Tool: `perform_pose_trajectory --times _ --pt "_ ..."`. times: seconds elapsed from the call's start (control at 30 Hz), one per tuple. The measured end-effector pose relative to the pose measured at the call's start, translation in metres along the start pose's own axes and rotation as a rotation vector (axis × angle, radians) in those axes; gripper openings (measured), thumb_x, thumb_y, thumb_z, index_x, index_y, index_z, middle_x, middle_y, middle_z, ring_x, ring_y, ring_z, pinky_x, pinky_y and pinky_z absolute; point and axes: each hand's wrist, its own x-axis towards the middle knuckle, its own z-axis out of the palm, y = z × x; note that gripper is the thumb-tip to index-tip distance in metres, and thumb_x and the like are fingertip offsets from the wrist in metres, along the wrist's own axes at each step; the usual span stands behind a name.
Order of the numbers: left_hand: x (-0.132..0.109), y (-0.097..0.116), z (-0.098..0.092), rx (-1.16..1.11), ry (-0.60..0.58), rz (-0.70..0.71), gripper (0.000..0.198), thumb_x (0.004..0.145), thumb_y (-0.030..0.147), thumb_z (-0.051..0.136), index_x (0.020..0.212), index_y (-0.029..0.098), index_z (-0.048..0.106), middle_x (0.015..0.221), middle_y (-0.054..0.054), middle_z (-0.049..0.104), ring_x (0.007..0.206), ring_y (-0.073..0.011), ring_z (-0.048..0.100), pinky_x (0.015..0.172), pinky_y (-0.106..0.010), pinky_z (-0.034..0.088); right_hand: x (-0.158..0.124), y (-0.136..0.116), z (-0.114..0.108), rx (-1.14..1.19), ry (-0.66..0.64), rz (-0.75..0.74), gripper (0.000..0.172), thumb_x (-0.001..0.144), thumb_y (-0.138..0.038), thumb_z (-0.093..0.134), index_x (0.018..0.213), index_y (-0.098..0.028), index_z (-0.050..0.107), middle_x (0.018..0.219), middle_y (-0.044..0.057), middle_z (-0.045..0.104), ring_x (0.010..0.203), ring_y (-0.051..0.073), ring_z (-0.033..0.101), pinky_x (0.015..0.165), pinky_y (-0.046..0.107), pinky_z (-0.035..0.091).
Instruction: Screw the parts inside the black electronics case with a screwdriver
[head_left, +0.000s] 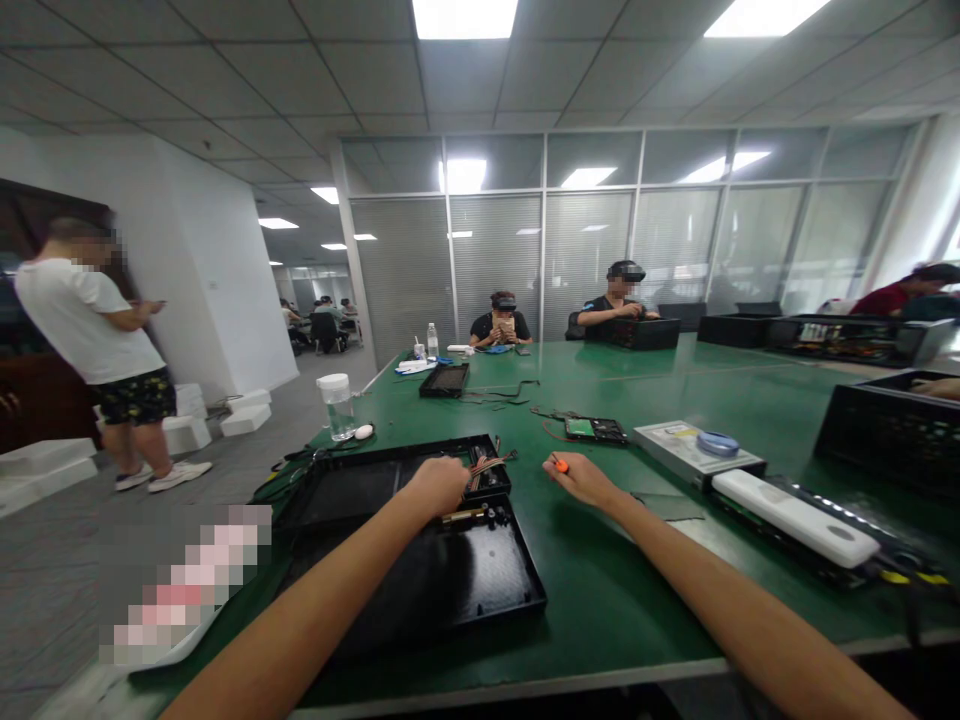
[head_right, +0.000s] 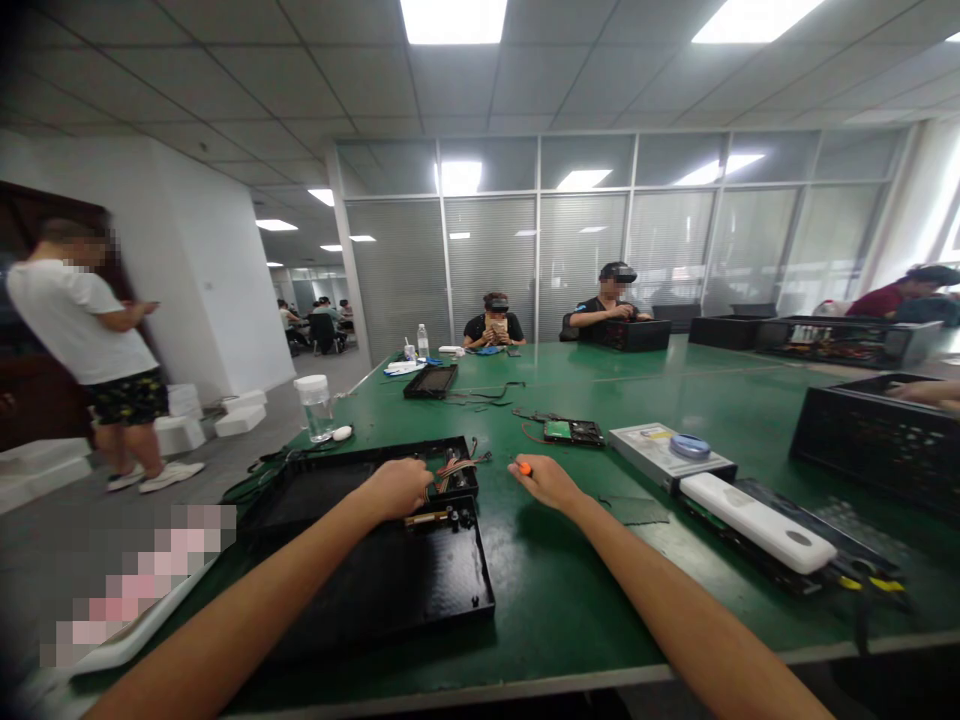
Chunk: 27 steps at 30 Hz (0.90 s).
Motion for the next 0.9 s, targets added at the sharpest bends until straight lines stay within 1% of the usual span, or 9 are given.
perform_pose_trajectory --times 0.03,0.1,0.17,0.3,0.43,0.63,0.77,0.83,0.9 --pt "0.004 0.009 0.002 -0.026 0.072 0.136 0.016 0.071 0.021 0.060 0.084 0.014 0.063 0.088 -0.011 0.060 0.085 -0.0235 0.056 0.074 -0.032 0.044 0.000 0.001 0.000 -0.006 -0.003 -0.002 0.034 0.083 -0.044 0.041 0.061 -0.019 0.051 0.058 -0.001 0.051 0.056 0.013 0.043 0.061 0.024 0.033" --pt "0.013 0.023 0.010 -0.079 0.140 0.372 0.016 0.074 0.028 0.059 0.085 0.017 0.062 0.089 -0.008 0.059 0.086 -0.0206 0.054 0.078 -0.029 0.042 0.000 0.002 0.000 -0.019 -0.008 -0.008 0.034 0.084 -0.043 0.040 0.062 -0.019 0.051 0.058 -0.001 0.050 0.057 0.013 0.043 0.061 0.024 0.032" --pt "0.019 0.030 0.023 -0.092 0.178 0.464 0.018 0.076 0.032 0.058 0.086 0.018 0.062 0.087 -0.006 0.058 0.085 -0.0190 0.053 0.079 -0.028 0.041 -0.001 0.003 0.000 -0.033 -0.012 -0.018 0.034 0.085 -0.042 0.039 0.063 -0.019 0.050 0.058 -0.001 0.050 0.057 0.013 0.043 0.061 0.024 0.032" --pt "0.021 0.034 0.047 -0.071 0.279 0.444 0.017 0.084 0.029 0.049 0.084 0.018 0.062 0.086 -0.005 0.056 0.083 -0.0170 0.050 0.075 -0.028 0.038 -0.002 0.004 0.000 -0.073 -0.022 -0.040 0.034 0.086 -0.040 0.037 0.064 -0.019 0.050 0.059 -0.001 0.051 0.056 0.012 0.043 0.061 0.024 0.033" --pt "0.018 0.038 0.056 -0.093 0.362 0.448 0.022 0.087 0.022 0.041 0.082 0.018 0.062 0.089 -0.005 0.055 0.081 -0.0150 0.048 0.074 -0.027 0.037 -0.002 0.005 0.001 -0.108 -0.031 -0.039 0.034 0.087 -0.040 0.036 0.066 -0.018 0.050 0.062 0.000 0.053 0.058 0.012 0.045 0.061 0.023 0.033" --pt "0.019 0.038 0.052 -0.140 0.406 0.545 0.020 0.087 0.017 0.039 0.084 0.015 0.059 0.084 -0.005 0.057 0.082 -0.0153 0.049 0.075 -0.026 0.038 -0.002 0.008 0.002 -0.172 -0.052 -0.034 0.034 0.088 -0.039 0.033 0.066 -0.018 0.048 0.062 0.000 0.052 0.059 0.012 0.045 0.061 0.023 0.034" --pt "0.019 0.026 0.045 -0.321 0.454 0.400 0.020 0.088 0.018 0.036 0.087 0.015 0.056 0.086 -0.004 0.059 0.083 -0.0135 0.053 0.077 -0.023 0.039 -0.003 0.009 0.003 -0.188 -0.043 -0.044 0.034 0.088 -0.039 0.032 0.065 -0.018 0.046 0.062 0.000 0.052 0.059 0.012 0.046 0.061 0.023 0.034" --pt "0.017 0.019 0.044 -0.375 0.435 0.345 0.020 0.089 0.018 0.036 0.086 0.015 0.056 0.085 -0.003 0.059 0.081 -0.0126 0.054 0.076 -0.022 0.040 -0.002 0.009 0.003 -0.188 -0.036 -0.046 0.035 0.088 -0.039 0.032 0.065 -0.018 0.046 0.062 0.000 0.052 0.059 0.012 0.046 0.061 0.023 0.034" --pt "0.015 0.015 0.045 -0.347 0.383 0.357 0.018 0.088 0.018 0.039 0.085 0.016 0.056 0.083 -0.002 0.060 0.080 -0.0130 0.055 0.076 -0.022 0.040 -0.002 0.009 0.003 -0.187 -0.029 -0.042 0.035 0.088 -0.039 0.032 0.064 -0.018 0.047 0.061 0.000 0.052 0.058 0.012 0.045 0.061 0.023 0.034"
